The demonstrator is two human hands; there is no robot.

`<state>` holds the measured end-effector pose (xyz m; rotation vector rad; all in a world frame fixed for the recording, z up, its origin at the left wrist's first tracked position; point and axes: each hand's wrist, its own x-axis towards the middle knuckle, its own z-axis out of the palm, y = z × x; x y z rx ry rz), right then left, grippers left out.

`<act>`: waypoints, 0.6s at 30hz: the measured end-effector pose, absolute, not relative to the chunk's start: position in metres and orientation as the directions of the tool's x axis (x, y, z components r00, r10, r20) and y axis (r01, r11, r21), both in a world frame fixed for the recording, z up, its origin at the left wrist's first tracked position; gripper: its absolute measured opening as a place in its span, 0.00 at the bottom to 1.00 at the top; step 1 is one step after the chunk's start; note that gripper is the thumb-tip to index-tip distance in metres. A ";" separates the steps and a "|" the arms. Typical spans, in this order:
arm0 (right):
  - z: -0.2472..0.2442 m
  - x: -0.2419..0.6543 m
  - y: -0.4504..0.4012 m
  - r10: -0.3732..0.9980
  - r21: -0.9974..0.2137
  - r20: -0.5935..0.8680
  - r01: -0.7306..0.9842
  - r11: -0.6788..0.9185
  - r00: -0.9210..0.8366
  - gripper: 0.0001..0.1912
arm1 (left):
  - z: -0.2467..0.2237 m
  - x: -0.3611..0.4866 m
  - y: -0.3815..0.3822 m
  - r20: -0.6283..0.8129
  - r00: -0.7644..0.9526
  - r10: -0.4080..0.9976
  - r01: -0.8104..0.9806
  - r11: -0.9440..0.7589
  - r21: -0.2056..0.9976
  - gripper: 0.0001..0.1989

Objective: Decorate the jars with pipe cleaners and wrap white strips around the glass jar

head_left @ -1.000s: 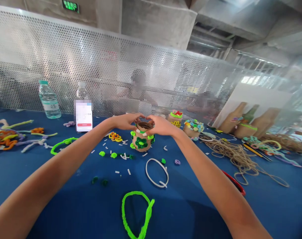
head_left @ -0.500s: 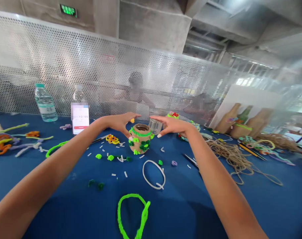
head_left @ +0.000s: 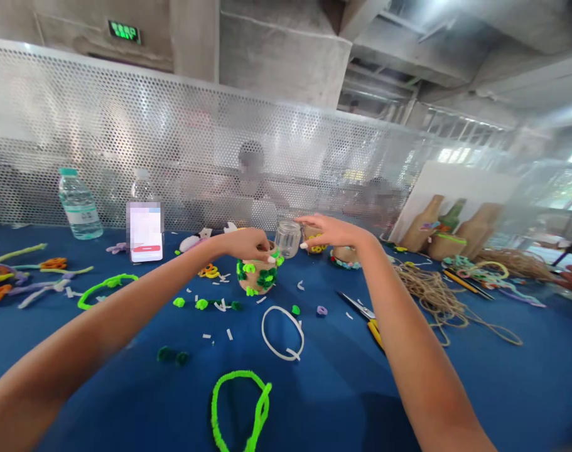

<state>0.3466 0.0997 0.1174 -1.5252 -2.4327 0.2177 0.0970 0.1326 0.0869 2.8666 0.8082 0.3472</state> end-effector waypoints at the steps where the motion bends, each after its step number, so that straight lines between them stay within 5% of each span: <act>1: 0.120 0.351 0.098 0.901 -0.274 0.156 0.858 0.434 -0.406 0.36 | 0.090 0.100 0.137 0.150 0.816 0.559 0.528 -0.825 0.201 0.15; 7: 0.131 0.398 0.090 0.908 -0.397 0.282 0.824 0.404 -0.310 0.33 | 0.112 0.111 0.179 0.061 0.603 0.796 0.772 -0.601 0.206 0.11; 12: 0.126 0.439 0.086 0.959 -0.433 0.280 0.888 0.154 -0.030 0.34 | 0.116 0.140 0.219 0.165 0.408 0.898 0.878 -0.436 0.198 0.15; 18: 0.101 0.473 0.099 0.926 -0.342 0.301 0.933 -0.117 0.226 0.20 | 0.110 0.178 0.243 0.265 0.561 0.784 0.764 -0.614 0.199 0.17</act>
